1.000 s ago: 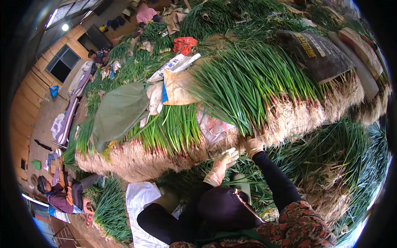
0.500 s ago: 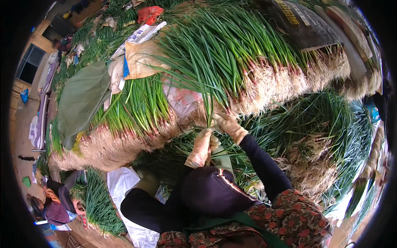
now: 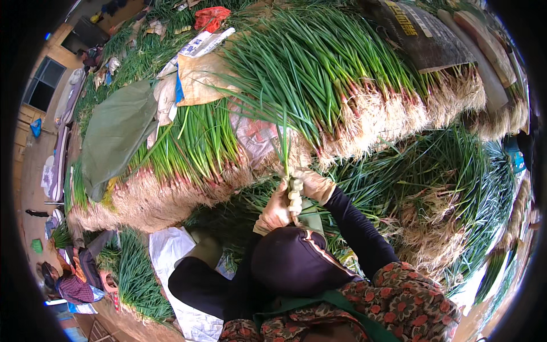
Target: The person bunches green stalks by hand, gathers them into a white wrap, and secures the bundle with a tie.
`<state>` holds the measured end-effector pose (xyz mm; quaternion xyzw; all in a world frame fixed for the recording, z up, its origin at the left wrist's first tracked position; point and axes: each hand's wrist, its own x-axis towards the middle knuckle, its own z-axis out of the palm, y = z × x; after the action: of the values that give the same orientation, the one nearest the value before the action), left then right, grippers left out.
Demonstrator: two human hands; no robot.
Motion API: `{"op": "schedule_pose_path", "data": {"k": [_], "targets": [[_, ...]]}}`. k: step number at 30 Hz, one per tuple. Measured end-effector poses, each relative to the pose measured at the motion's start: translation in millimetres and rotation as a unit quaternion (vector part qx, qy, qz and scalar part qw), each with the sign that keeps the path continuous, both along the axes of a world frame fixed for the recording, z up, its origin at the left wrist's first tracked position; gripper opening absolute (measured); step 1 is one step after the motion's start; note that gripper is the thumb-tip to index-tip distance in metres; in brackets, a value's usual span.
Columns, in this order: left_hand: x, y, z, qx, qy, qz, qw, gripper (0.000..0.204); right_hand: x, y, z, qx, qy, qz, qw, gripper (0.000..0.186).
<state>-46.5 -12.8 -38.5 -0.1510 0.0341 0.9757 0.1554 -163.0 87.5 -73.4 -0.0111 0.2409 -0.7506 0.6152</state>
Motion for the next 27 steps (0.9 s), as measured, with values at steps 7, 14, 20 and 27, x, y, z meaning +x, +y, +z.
{"op": "schedule_pose_path", "data": {"k": [7, 14, 20, 27], "targets": [[-22, 20, -4, 0.056, 0.149, -0.004, 0.987, 0.037, -11, 8, -98, 0.208, 0.803, 0.121, 0.546, 0.029], [1, -13, -10, -0.093, -0.020, 0.125, 0.988, 0.041, -54, 26, -3, 0.579, 0.704, 0.028, 0.409, 0.046], [-22, 3, 6, -0.519, -0.194, 0.059, 0.830, 0.040, -2, 26, -15, 0.390, 0.760, 0.040, 0.519, 0.046], [-20, 2, -16, -0.549, -0.226, 0.042, 0.804, 0.024, -13, 20, 26, 0.331, 0.702, -0.053, 0.628, 0.045]]}}
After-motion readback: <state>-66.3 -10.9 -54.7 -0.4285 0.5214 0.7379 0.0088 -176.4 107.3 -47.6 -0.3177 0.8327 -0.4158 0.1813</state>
